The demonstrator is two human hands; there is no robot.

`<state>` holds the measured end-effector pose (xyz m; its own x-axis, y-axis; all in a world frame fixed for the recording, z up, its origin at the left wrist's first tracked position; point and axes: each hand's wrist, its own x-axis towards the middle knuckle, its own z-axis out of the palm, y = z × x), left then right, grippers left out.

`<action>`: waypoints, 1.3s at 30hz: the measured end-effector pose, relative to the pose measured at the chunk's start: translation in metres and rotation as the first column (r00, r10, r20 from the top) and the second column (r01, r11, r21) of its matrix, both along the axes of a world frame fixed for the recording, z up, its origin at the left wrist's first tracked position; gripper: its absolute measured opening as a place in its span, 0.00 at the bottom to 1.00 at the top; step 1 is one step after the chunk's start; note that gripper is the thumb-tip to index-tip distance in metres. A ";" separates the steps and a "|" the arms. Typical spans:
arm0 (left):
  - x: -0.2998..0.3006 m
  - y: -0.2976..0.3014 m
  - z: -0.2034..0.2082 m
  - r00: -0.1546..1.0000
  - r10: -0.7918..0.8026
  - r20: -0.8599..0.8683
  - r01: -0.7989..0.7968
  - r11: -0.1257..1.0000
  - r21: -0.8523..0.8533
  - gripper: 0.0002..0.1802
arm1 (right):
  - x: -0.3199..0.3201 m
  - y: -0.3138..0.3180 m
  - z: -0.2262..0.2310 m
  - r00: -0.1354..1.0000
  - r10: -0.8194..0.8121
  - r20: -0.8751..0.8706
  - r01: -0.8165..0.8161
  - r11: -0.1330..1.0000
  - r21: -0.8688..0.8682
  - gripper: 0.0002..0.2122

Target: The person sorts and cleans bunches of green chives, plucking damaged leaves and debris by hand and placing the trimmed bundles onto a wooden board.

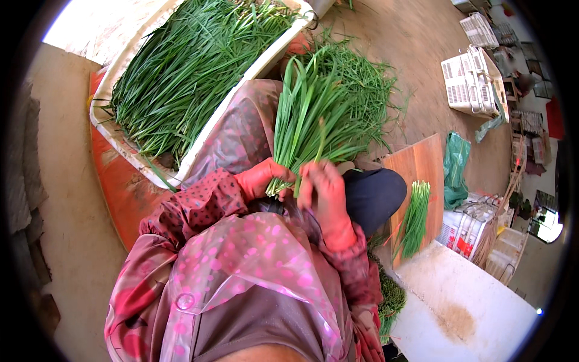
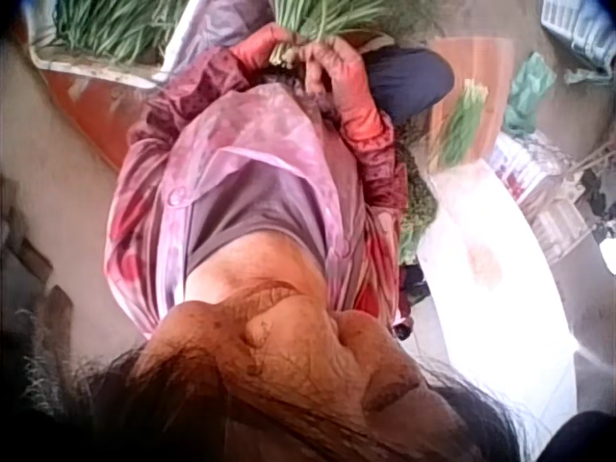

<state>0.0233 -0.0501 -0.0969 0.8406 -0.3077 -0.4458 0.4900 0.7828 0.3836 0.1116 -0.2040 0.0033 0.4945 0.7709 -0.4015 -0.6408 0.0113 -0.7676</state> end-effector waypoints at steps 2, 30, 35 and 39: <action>-0.004 0.002 -0.001 0.999 0.052 0.016 -0.051 0.997 -0.051 0.08 | -0.006 -0.022 0.034 0.977 0.195 -0.089 -0.202 0.976 -0.078 0.13; -0.002 0.004 0.037 0.987 0.042 0.157 -0.069 0.982 0.173 0.07 | 0.016 0.021 0.001 0.897 0.402 0.185 -0.274 0.832 -0.483 0.09; 0.000 0.007 0.029 0.991 0.023 0.131 -0.052 0.974 0.221 0.11 | -0.002 0.000 0.045 0.681 0.727 -0.086 -0.720 0.642 -0.263 0.10; -0.002 0.006 0.038 0.993 -0.020 0.118 -0.010 0.968 0.249 0.12 | 0.042 -0.011 0.063 0.897 0.232 0.376 -0.145 0.958 -0.246 0.10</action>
<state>0.0215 -0.0439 -0.0588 0.8910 -0.2038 -0.4057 0.4324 0.6531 0.6217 0.1539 -0.2155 0.0665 0.4998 0.7868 -0.3622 -0.2557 -0.2656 -0.9296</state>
